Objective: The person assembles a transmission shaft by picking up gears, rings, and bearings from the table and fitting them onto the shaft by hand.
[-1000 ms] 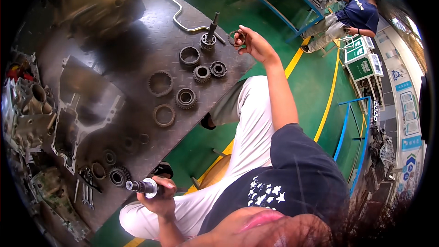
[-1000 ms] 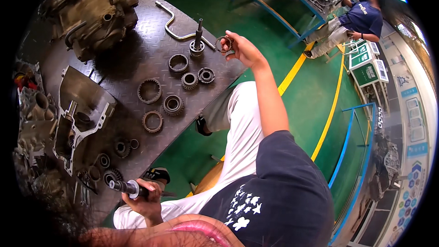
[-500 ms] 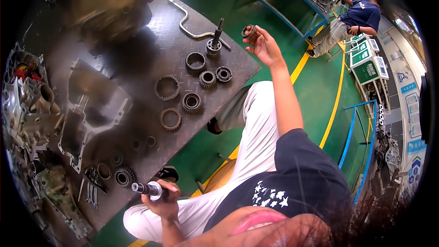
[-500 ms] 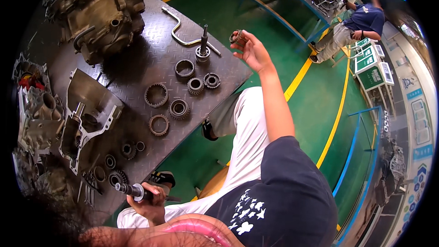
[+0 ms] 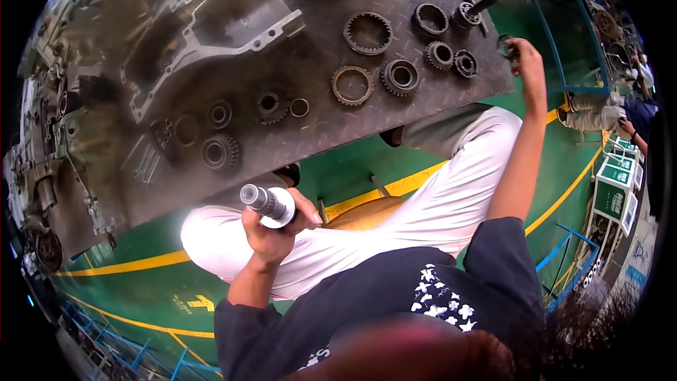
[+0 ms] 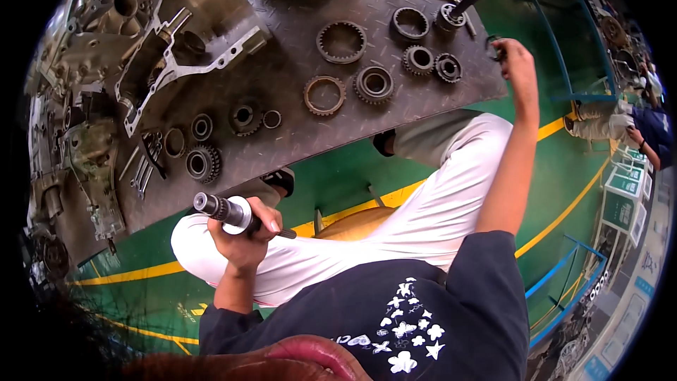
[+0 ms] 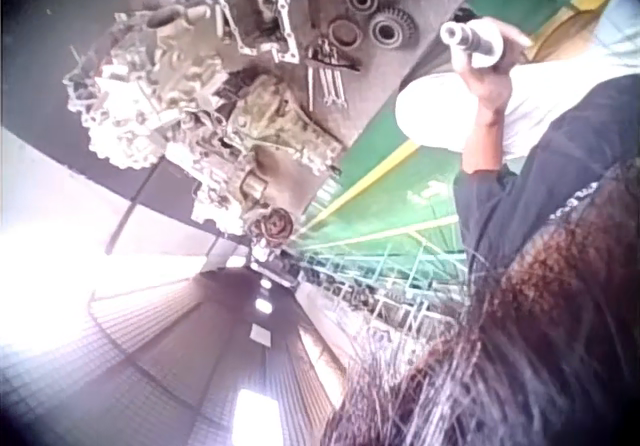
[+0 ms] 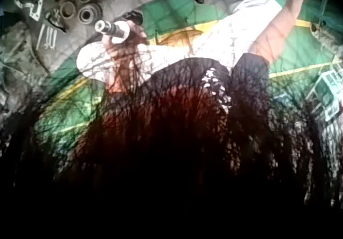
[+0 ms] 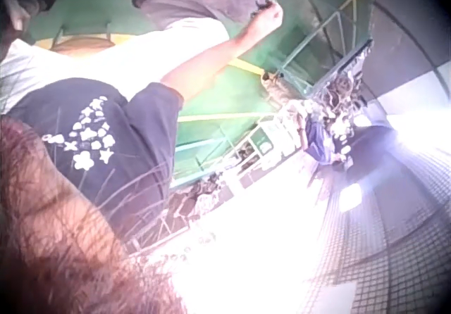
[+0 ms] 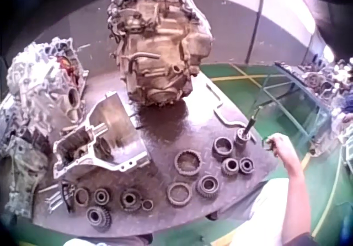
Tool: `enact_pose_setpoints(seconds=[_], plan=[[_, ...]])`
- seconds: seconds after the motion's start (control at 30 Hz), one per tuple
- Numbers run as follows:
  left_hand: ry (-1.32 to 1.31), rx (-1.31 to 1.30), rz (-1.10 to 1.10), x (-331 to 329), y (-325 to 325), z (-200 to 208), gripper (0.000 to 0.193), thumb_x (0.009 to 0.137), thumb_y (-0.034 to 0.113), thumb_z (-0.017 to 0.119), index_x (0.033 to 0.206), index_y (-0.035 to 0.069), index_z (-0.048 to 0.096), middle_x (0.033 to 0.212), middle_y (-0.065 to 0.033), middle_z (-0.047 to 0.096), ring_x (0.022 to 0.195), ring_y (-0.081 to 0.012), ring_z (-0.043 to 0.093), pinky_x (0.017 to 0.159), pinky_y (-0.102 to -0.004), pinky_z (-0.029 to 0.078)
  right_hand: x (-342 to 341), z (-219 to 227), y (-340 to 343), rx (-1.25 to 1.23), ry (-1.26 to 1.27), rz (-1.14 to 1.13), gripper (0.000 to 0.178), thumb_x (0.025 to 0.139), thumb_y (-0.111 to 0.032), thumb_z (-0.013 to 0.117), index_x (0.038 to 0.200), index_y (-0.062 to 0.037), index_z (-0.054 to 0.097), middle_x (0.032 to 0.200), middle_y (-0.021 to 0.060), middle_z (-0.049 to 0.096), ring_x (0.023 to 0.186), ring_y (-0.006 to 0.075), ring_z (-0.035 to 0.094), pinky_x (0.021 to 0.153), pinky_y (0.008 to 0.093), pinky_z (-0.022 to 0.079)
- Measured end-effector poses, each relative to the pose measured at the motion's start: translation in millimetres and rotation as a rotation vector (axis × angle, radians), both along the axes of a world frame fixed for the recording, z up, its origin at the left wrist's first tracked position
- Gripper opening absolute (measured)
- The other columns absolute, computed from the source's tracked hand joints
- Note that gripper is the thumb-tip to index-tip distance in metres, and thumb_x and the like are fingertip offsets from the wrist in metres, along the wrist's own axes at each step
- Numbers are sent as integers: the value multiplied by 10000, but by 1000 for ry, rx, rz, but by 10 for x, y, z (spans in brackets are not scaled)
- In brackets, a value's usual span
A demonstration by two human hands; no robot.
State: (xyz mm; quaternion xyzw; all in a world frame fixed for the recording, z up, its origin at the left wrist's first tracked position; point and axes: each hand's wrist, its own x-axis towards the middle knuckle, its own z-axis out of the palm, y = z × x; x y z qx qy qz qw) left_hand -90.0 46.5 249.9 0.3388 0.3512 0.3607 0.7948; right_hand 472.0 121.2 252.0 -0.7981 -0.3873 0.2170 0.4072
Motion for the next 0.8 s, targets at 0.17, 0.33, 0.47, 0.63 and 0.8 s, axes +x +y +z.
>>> enact_pose_setpoints(seconds=[0.17,0.33,0.47,0.63,0.8], plan=[[2,-6,-11,8,-27,4,913,933,808,255,783,-16,619,495,16,318,484,-136,272,532,-330,242,-231,-321,-50,38,-127,72,293,1029,-272,625,1044,-2,739,883,35,719,758,115,608,712,287,505],[52,40,2,-52,-32,-26,890,954,773,234,788,-14,615,496,14,319,473,-128,265,512,-318,243,-652,-95,-68,-131,-396,100,286,993,-256,674,1085,11,723,931,131,737,792,196,662,780,333,533],[17,30,21,-62,-20,-18,886,963,765,231,789,-15,616,493,14,322,470,-126,269,505,-315,247,-759,-51,-93,-138,-481,217,282,965,-256,711,1094,-6,726,931,145,718,796,238,657,782,364,532],[2,20,48,-49,25,-36,879,963,788,256,781,0,600,501,25,312,475,-115,258,488,-302,214,-776,68,-163,-105,-432,122,272,947,-264,756,1014,-3,720,911,129,713,811,232,666,778,343,531],[-47,12,114,-135,-36,-148,853,944,831,333,804,24,572,569,12,391,473,-91,264,463,-283,175,-1101,99,-188,80,-579,515,338,794,-280,891,984,-46,737,1021,134,668,994,311,671,882,417,541]])
